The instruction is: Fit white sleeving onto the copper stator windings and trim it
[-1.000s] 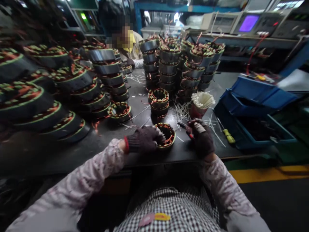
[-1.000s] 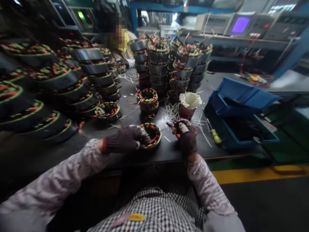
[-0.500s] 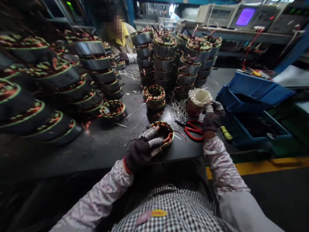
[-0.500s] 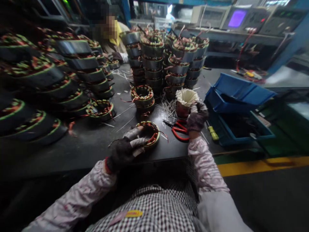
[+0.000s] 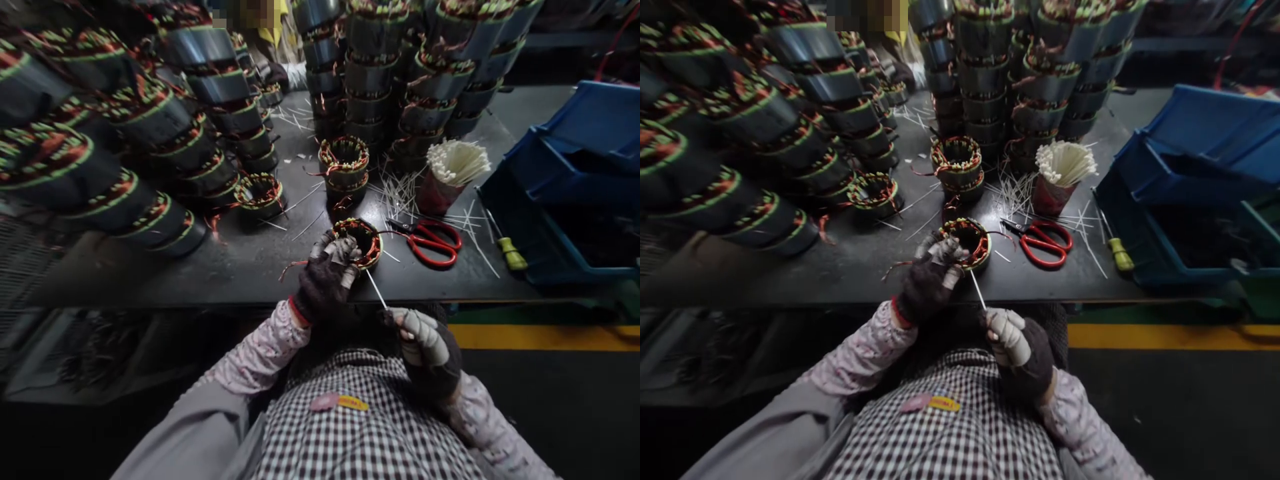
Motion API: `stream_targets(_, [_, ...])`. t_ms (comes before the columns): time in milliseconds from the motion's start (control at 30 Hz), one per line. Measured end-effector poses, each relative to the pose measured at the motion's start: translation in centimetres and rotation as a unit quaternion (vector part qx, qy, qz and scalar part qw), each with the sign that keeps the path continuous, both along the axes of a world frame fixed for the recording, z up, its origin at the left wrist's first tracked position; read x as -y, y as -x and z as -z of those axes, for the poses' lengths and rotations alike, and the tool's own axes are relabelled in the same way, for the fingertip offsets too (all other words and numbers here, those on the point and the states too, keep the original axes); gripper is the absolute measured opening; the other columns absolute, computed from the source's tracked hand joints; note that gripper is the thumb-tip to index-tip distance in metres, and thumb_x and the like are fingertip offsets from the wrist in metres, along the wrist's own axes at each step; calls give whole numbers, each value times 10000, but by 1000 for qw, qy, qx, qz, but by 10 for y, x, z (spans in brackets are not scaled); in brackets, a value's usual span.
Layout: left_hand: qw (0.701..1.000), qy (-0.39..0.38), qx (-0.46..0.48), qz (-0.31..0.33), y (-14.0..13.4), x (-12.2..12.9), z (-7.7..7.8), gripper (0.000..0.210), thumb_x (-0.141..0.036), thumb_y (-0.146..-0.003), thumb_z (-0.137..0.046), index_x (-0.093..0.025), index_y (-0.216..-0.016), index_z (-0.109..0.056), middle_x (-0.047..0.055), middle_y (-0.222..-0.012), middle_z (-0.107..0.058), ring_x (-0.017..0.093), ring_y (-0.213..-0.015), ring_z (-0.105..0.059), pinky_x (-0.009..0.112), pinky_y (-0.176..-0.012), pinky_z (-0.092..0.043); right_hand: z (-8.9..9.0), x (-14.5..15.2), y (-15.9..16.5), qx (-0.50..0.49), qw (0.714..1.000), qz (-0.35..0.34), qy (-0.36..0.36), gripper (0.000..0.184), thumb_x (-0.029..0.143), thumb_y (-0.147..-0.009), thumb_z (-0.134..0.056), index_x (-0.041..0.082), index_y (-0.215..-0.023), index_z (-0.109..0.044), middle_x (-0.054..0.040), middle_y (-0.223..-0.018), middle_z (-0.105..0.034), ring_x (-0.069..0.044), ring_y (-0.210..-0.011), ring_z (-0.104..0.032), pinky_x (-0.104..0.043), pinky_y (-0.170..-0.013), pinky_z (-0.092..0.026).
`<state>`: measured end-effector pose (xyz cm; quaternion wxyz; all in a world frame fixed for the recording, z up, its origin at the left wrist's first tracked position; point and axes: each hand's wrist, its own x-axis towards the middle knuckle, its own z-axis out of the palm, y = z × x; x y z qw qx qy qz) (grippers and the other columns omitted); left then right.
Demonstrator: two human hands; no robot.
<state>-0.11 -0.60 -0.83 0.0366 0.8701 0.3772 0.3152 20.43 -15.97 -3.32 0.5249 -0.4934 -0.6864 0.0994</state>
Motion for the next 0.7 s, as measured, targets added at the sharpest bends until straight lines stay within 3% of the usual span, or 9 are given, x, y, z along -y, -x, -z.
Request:
stream_targets(67, [1000,19,-16,5,0,-4,-2,294,-300,-1056,-596,-209,-1283,-761,121,-1382,-784,336,-1433,-659,615,-1300,-440,-6,-21,7,11,1000,4,-25,269,192,-993,-661,281,-1221,-774,-77,-1012,-858,-228,-905,-836,-343,-768,-714])
stream_targets(133, [999,53,5,2,-3,-5,-3,250,-304,-1032,-645,-230,-1228,-783,112,-1342,-801,345,-1413,-672,636,-1291,-443,-12,-42,14,-30,1000,1,-4,236,211,-987,-670,275,-1169,-805,-90,-1029,-863,-237,-903,-839,-362,-774,-719])
stream_targets(267, [973,156,168,-22,-10,0,-3,207,-296,-1042,-650,-217,-1188,-774,87,-1146,-851,271,-1142,-795,540,-1149,-590,-27,-67,22,-155,984,-17,88,170,285,-976,-723,307,-1111,-823,-54,-1065,-864,-253,-971,-836,-431,-877,-720])
stream_targets(400, [971,141,190,27,-9,0,-7,126,-302,-1015,-702,-217,-982,-789,55,-988,-855,236,-1011,-802,476,-1078,-619,-49,-72,21,-205,966,-4,155,101,325,-929,-813,276,-1016,-793,-23,-944,-847,-227,-846,-812,-391,-802,-715])
stream_targets(533, [975,126,179,43,-6,-2,-10,115,-300,-992,-717,-223,-976,-801,32,-996,-857,227,-1013,-799,484,-1139,-581,-63,-75,20,-144,981,-26,130,60,282,-972,-759,288,-1016,-799,-28,-997,-844,-227,-921,-805,-409,-897,-692])
stream_targets(700, [972,137,186,49,-5,-1,-16,128,-282,-980,-698,-221,-1012,-805,39,-1039,-856,238,-1040,-792,506,-1140,-566,-59,-86,22,-45,987,8,154,116,298,-998,-704,276,-1062,-798,-60,-1019,-850,-262,-940,-809,-445,-897,-678])
